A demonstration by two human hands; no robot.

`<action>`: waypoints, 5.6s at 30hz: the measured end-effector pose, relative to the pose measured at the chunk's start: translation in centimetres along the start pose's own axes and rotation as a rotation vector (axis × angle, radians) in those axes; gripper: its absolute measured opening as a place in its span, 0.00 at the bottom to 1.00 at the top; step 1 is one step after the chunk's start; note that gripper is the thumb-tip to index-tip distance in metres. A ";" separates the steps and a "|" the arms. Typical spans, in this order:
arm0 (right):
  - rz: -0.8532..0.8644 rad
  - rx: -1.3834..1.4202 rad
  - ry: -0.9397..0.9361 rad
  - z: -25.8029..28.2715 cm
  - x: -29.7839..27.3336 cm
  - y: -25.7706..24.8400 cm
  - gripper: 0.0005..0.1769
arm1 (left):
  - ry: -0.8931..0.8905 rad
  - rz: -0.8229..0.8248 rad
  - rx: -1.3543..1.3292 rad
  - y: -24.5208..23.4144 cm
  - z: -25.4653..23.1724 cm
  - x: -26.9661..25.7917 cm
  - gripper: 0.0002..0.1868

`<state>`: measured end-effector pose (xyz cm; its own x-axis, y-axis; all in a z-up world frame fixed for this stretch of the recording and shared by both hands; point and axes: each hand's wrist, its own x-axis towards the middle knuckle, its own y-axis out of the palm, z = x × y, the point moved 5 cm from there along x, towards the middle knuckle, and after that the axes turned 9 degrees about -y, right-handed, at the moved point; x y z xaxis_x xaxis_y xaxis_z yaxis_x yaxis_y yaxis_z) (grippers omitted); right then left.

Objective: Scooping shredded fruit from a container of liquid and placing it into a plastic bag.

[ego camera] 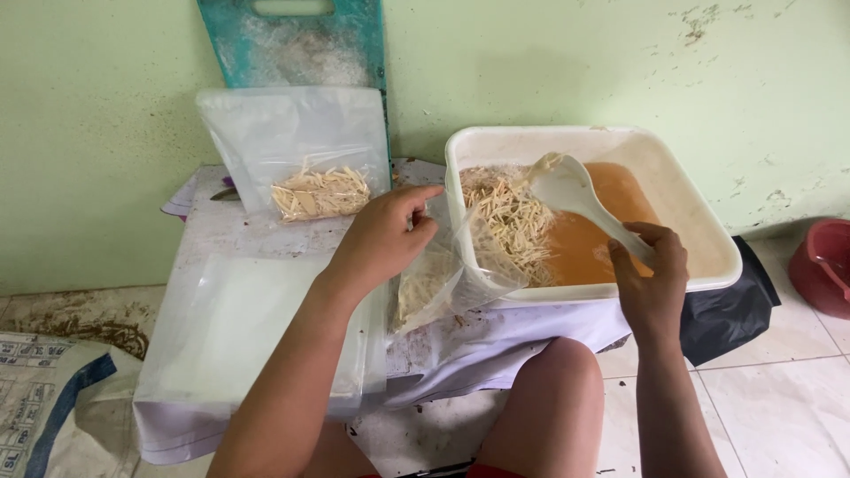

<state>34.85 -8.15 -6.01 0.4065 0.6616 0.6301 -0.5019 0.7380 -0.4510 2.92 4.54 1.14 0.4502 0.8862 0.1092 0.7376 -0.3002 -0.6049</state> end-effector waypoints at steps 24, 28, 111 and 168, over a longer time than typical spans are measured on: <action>0.343 -0.314 -0.511 16.1 0.0 -2.3 0.19 | -0.010 0.055 0.068 -0.7 1.1 0.2 0.30; 0.455 -0.386 -0.604 17.0 0.8 -0.3 0.12 | -0.023 0.055 0.077 -0.7 0.8 0.1 0.29; 0.489 -0.142 0.250 -14.8 10.1 10.5 0.21 | -0.028 0.069 0.069 0.4 -1.3 -0.5 0.24; 0.952 -1.110 0.276 -16.8 14.2 -6.1 0.20 | -0.048 -0.034 0.090 0.4 -1.1 -0.7 0.23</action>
<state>56.53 -1.07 -4.92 0.4601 0.8519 -0.2501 0.1160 -0.3370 -0.9343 3.41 3.37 1.71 0.3999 0.9117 0.0943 0.7029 -0.2390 -0.6700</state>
